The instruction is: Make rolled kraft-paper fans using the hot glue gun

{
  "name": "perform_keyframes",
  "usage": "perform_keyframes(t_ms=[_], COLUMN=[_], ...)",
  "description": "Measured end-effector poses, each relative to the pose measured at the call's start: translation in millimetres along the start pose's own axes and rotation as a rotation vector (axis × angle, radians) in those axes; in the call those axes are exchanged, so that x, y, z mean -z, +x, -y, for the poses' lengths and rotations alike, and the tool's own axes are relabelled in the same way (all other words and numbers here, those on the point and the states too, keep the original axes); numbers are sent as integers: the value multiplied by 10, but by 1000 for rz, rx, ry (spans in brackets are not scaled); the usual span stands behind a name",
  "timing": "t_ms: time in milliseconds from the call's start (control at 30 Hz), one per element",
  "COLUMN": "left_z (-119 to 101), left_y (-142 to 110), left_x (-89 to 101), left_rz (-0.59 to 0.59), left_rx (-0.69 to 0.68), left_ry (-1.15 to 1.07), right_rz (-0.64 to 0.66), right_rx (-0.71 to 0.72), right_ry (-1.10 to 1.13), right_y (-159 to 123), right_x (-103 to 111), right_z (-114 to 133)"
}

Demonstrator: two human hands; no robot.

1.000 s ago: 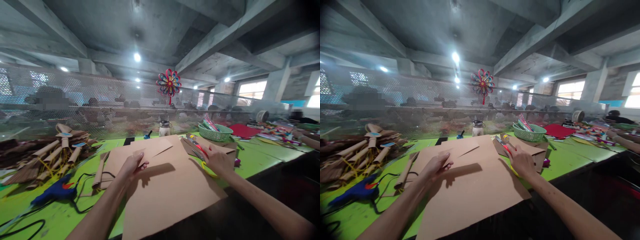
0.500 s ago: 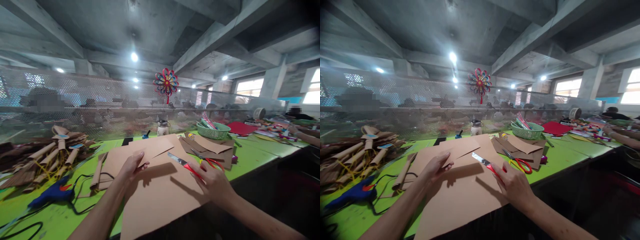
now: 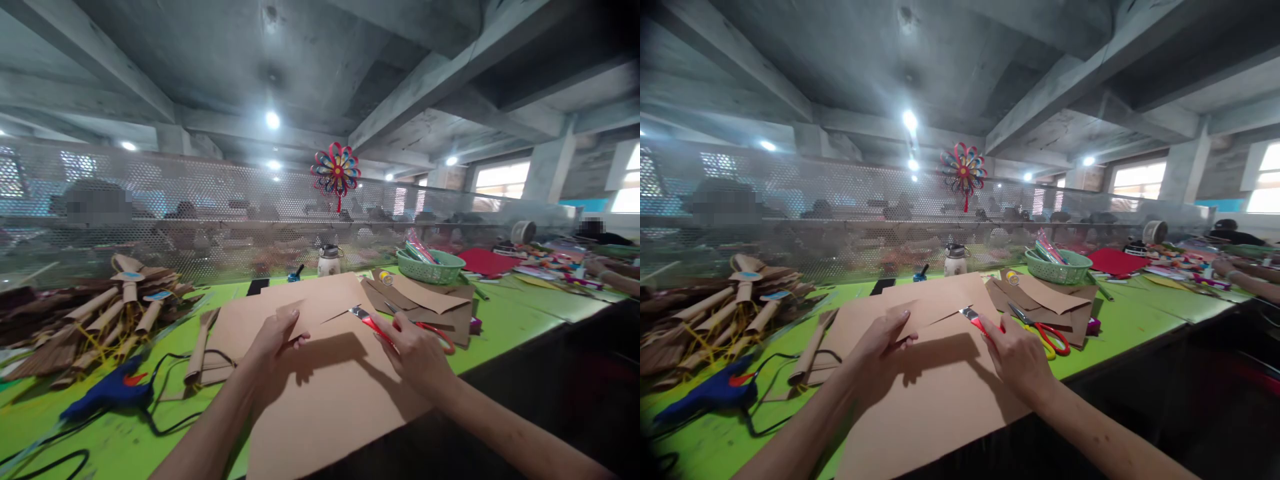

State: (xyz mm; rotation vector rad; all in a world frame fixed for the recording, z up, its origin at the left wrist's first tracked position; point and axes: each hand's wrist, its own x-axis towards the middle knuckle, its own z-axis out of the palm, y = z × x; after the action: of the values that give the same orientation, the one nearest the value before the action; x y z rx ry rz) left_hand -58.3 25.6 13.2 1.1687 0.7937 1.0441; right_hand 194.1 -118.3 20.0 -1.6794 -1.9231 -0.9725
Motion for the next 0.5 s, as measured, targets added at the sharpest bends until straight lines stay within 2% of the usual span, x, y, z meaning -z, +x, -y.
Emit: perform_keyframes(t_ms=[100,233,500], left_z=[17,-1,-17], left_y=[15,19,13], left_x=[10,33,32], left_rz=[1,24,31], left_rx=[-19,41,42], left_ry=[-63,-126,-153], right_rz=[-22,-27,-65], right_rx=[-28,-55,16], right_ry=[-6,3,55], right_y=[17,15,55], right_x=[-92,-174,-105], right_z=[-14,-64,-178])
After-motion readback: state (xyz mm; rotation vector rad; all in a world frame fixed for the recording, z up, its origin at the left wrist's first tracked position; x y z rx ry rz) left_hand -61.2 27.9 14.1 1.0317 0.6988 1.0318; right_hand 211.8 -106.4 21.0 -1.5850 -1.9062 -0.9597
